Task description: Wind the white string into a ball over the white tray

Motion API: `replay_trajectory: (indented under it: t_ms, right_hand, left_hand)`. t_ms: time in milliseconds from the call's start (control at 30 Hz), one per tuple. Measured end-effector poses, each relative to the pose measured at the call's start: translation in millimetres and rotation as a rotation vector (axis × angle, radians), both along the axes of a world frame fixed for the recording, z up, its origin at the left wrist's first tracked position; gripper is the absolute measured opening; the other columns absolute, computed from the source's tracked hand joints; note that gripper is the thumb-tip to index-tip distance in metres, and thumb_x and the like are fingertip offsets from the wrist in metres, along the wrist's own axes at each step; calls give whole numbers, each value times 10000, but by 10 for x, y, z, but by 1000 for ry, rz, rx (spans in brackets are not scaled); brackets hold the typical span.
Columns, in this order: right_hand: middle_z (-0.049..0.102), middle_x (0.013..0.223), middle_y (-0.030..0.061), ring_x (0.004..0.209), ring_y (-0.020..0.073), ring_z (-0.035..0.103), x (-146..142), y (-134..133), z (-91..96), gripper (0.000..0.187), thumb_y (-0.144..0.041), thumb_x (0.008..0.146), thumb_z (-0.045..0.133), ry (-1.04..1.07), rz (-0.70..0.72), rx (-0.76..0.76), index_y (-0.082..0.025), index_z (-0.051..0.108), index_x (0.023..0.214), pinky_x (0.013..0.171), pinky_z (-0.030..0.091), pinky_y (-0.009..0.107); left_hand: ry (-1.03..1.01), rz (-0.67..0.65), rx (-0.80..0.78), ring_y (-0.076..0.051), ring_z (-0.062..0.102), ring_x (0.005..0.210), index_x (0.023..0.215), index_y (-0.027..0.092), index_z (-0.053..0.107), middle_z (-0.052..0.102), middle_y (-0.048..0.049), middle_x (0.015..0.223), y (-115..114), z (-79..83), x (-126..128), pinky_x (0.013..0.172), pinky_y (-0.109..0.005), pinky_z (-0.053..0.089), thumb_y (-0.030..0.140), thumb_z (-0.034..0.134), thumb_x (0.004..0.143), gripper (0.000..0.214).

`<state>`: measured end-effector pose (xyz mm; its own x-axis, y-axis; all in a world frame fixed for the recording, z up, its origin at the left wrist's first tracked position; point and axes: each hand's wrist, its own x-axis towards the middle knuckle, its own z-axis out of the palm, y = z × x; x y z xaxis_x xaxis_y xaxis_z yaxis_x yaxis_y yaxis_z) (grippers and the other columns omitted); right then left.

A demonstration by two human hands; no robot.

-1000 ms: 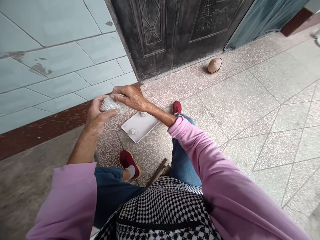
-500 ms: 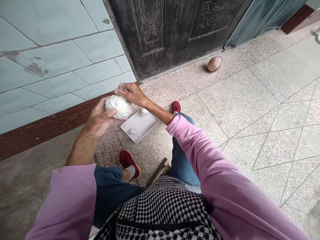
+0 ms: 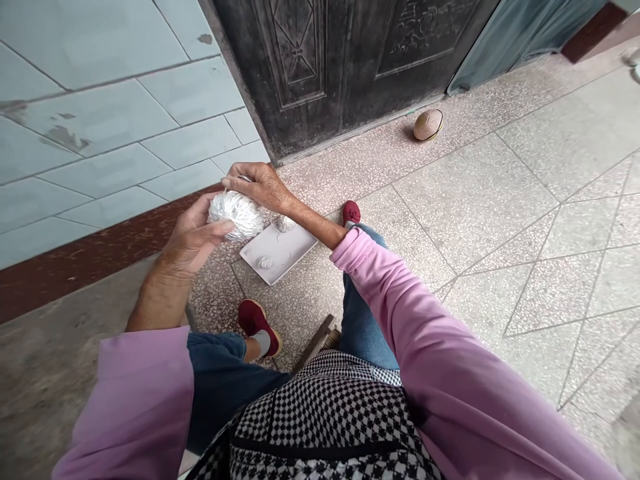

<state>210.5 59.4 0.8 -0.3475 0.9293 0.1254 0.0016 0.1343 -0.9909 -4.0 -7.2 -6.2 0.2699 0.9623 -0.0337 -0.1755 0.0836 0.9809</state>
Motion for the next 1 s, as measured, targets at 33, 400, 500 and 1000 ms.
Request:
replay_trajectory:
  t_ms: [33, 400, 500, 1000]
  right_hand:
    - [538, 798, -44, 770, 134, 460, -12, 1, -9, 583, -402, 1254, 973, 11, -7, -50, -216, 570, 877, 696, 423, 236]
    - [427, 653, -102, 619, 86, 311, -313, -99, -310, 546, -237, 1351, 785, 76, 86, -273, -211, 530, 869, 558, 236, 188]
    - [476, 691, -74, 667, 86, 387, -327, -161, -290, 497, -35, 1285, 695, 10, 129, -188, -170, 587, 819, 597, 289, 197]
    - [396, 630, -139, 659, 71, 391, -336, -429, 9, 557, -632, 1303, 886, 130, 174, -420, -165, 709, 1057, 604, 268, 247]
  left_hand:
    - [-1, 8, 16, -281, 820, 1004, 1347, 228, 893, 880, -112, 1230, 13, -8, -24, 797, -327, 701, 417, 1228, 691, 761]
    - [-154, 222, 52, -411, 798, 1351, 1358, 253, 731, 850, -140, 1408, 146, -29, -152, 1093, -563, 789, 580, 1237, 741, 863]
    - [-42, 288, 36, -378, 780, 1392, 1380, 280, 697, 834, -93, 1521, 169, -75, -237, 1116, -573, 776, 653, 1263, 777, 907]
    - [59, 319, 62, -357, 730, 1422, 1447, 279, 586, 819, -70, 1460, 214, -64, -498, 1096, -548, 712, 678, 1274, 758, 1052]
